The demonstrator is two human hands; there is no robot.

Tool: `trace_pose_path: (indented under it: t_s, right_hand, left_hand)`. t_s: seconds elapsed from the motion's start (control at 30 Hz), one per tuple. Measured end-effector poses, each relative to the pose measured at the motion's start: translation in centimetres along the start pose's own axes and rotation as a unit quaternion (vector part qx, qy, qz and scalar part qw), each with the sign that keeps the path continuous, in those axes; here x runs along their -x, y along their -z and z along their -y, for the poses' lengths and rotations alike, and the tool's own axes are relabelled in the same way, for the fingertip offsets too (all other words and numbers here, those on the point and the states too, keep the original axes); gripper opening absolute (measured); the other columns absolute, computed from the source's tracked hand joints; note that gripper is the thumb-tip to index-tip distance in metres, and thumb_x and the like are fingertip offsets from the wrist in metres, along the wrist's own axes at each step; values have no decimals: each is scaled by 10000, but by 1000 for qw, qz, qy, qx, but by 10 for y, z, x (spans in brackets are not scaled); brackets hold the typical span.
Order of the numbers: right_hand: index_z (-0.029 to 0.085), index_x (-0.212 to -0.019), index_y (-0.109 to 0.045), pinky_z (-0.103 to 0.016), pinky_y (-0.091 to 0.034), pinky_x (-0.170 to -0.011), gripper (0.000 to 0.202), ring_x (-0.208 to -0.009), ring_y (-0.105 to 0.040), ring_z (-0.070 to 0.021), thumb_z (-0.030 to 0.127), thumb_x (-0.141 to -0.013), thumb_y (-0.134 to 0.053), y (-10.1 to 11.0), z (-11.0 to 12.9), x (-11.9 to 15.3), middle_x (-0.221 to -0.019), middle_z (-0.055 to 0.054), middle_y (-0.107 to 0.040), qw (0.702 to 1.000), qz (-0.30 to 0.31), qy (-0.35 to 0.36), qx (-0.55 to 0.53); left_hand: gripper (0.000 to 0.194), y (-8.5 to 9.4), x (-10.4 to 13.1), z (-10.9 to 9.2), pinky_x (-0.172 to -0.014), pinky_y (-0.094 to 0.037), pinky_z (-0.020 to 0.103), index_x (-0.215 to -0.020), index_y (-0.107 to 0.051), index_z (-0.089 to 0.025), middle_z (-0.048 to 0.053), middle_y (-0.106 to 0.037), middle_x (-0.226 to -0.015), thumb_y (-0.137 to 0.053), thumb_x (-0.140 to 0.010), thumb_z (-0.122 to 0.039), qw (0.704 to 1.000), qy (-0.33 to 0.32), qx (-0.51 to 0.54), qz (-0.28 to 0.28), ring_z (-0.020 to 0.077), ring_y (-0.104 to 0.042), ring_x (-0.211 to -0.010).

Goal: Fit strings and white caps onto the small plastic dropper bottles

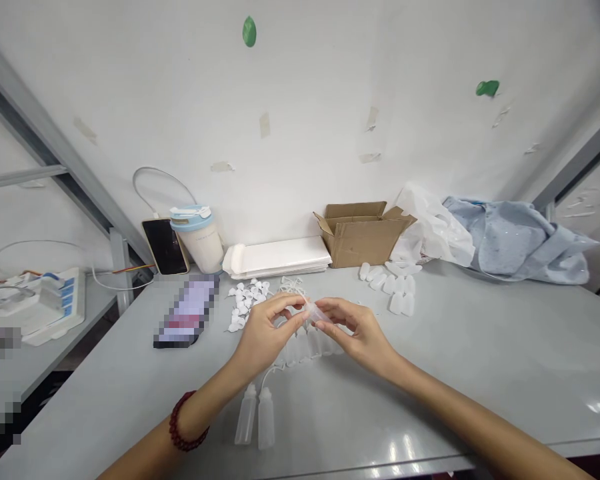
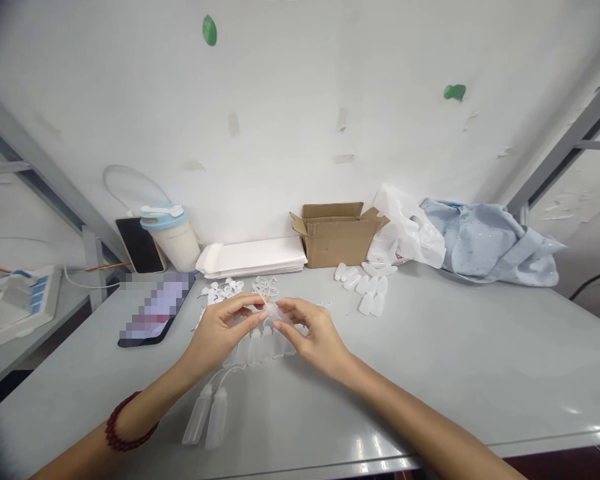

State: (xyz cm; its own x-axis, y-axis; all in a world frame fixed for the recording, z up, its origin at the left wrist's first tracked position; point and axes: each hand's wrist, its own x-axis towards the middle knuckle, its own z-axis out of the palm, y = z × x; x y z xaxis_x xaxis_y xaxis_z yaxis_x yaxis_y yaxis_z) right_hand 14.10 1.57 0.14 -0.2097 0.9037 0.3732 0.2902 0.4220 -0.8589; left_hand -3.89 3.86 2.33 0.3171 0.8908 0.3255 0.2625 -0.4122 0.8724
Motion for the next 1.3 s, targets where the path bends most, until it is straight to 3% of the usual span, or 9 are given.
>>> trace_pose_path:
  t_s: [0.3, 0.67, 0.87, 0.93, 1.03, 1.1, 1.17, 1.3]
  right_hand:
    - [197, -986, -554, -292, -529, -681, 199, -740, -637, -166, 232, -801, -618, -5, -2, 4, -911, -54, -640, 995, -31, 66, 73]
    - [231, -1184, -462, -264, -526, -644, 325, -735, -641, -145, 220, -865, -522, -4, 5, 4, -837, -19, -657, 998, 39, 38, -41]
    - [219, -1144, -523, -267, -522, -649, 305, -734, -643, -150, 220, -841, -560, -5, 1, 4, -819, -19, -661, 998, 22, 17, -49]
    - [208, -1134, -530, -283, -526, -676, 307, -757, -651, -159, 236, -832, -574, -5, 0, 4, -836, -29, -667, 998, 16, -5, -66]
    - [193, -1089, -547, -305, -532, -704, 290, -773, -656, -170, 272, -815, -595, -5, -1, 4, -854, -40, -671, 995, 4, -40, -88]
    - [185, -1045, -561, -318, -534, -710, 274, -775, -656, -177, 302, -801, -610, -5, 0, 3, -854, -45, -673, 993, -5, -55, -100]
    - [178, -1035, -566, -327, -534, -719, 287, -780, -657, -182, 325, -794, -617, -5, 0, 3, -859, -51, -675, 990, -5, -65, -126]
    - [168, -1067, -560, -309, -531, -693, 316, -780, -657, -177, 327, -799, -613, -5, 4, 1, -809, -40, -676, 978, 8, -93, -186]
  left_hand:
    - [148, -5, 4, -4, -687, -503, 246, -850, -674, -170, 30, -652, -909, -649, -763, -288, 990, 100, 100, 8, 154, -604, -805]
    - [265, -3, 1, 3, -784, -480, 262, -993, -640, -187, 43, -670, -970, -685, -737, -236, 958, 161, 234, 49, 175, -605, -927]
    - [286, -3, 2, 1, -791, -490, 292, -1033, -598, -180, 57, -671, -989, -651, -762, -256, 965, 177, 184, 59, 182, -621, -910]
    - [240, -3, 3, -1, -794, -492, 319, -1003, -602, -170, 70, -662, -996, -622, -776, -246, 985, 135, 104, 30, 200, -613, -928]
    - [195, -3, 4, -2, -798, -484, 350, -989, -598, -178, 78, -632, -1028, -572, -797, -203, 997, -20, -67, -32, 214, -583, -953]
    - [229, -4, 5, -3, -823, -473, 375, -1037, -573, -183, 87, -615, -1050, -548, -810, -173, 976, -148, -156, -40, 223, -558, -982]
    - [273, -4, 6, -3, -866, -456, 407, -1092, -544, -175, 103, -604, -1083, -540, -820, -157, 943, -252, -217, -12, 238, -533, -1025]
    - [334, -7, 8, -2, -897, -438, 449, -1147, -508, -130, 140, -584, -1152, -564, -825, -199, 882, -335, -329, 41, 280, -495, -1077]
